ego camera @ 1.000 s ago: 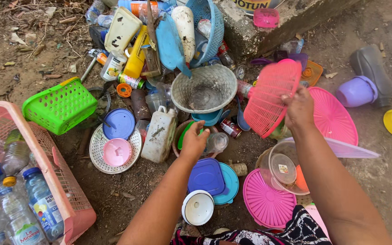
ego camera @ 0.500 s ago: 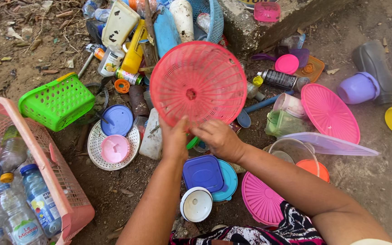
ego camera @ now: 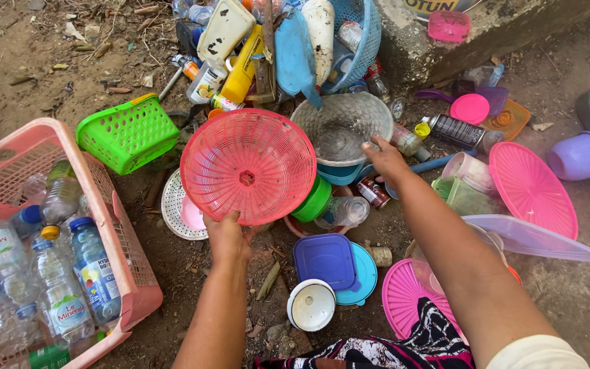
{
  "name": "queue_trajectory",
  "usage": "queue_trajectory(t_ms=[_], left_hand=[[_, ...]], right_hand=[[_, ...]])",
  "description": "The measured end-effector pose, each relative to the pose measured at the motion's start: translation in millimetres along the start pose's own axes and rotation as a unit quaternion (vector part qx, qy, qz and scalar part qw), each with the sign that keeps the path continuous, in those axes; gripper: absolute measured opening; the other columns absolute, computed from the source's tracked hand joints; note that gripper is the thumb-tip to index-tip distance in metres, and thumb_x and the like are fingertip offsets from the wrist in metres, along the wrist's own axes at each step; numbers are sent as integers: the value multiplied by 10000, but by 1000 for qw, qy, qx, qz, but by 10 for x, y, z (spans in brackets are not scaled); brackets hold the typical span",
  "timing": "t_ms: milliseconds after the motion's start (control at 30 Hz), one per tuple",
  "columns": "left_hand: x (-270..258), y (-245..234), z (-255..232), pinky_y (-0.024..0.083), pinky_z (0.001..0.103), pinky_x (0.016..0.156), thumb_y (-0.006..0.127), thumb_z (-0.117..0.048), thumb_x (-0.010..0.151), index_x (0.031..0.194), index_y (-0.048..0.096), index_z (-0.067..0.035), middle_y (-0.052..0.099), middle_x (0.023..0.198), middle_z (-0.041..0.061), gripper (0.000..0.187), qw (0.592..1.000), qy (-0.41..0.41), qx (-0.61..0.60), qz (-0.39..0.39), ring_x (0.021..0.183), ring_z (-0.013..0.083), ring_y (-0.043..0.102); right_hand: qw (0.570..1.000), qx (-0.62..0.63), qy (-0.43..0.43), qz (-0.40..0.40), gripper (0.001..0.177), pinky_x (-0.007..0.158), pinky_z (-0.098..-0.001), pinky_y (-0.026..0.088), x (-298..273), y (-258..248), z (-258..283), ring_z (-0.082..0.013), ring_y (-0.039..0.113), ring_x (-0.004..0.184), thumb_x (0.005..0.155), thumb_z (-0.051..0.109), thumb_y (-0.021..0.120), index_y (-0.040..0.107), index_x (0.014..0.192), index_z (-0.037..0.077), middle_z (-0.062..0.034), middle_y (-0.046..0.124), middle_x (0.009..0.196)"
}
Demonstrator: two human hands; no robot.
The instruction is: The person sorts through a pile of plastic bottles, containers, and household items, placing plastic bottles and specific containers into a large pink basket.
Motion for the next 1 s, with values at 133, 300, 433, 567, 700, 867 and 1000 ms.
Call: queue_trajectory(t_ms=[133,300,433,567,700,867,1000], left_hand=[[-7,-33,2,638,513,733,467,22,925,1487,287,-283,521,1432,82,664,1000,1,12,9,1141,292,651],[-2,-55,-24,601,502,739,485,-16,954,1488,326,-266,538,1444,69,611,999,-5,32,1,1145,280,646],[-29,-37,-60,618,495,728,477,-21,949,1488,288,-281,524,1421,69,627,999,-3,34,3,1145,275,646],[-28,103,-34,643,510,696,491,-18,932,1457,337,-196,566,1373,106,575,999,21,21,44,1083,297,680],[-29,209,94,620,517,739,528,-53,937,1461,330,-228,581,1371,87,588,997,1,60,55,1078,282,682],[-161,420,226,580,540,812,570,-130,945,1468,324,-272,585,1371,77,595,990,-33,72,119,1113,300,672],[-196,525,328,598,537,822,595,-202,938,1462,379,-253,603,1369,66,569,983,-53,67,159,1131,298,676]], right_hand=[[989,129,-79,6,552,880,-511,590,354,-41,-193,-335,620,1232,973,304,667,525,1468,105,-192,588,1429],[976,183,-66,-99,401,749,-475,674,154,-606,-279,-342,751,939,859,-18,639,697,1254,24,-222,706,1165],[965,194,-87,-151,294,685,-434,638,-276,-1049,-129,-245,723,840,883,14,594,731,1143,31,-129,725,1039],[944,99,-220,-226,250,686,-249,478,-647,-1444,219,-104,605,762,870,6,593,786,1028,13,-65,728,899],[934,37,-274,-227,211,684,-259,477,-927,-1506,481,-96,609,780,858,25,590,775,958,5,-46,744,912],[930,-21,-312,-193,220,736,-278,511,-1035,-1443,667,-118,658,801,865,50,576,772,957,14,-68,766,909],[932,-11,-347,-102,242,780,-269,528,-946,-1048,641,-121,666,848,860,37,574,777,991,21,-75,766,936]])
Point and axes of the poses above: each hand's wrist, its own x-axis towards the middle knuckle, its own y-axis out of the palm, z = x × y, the point moved 10 cm from there along x, towards the middle knuckle
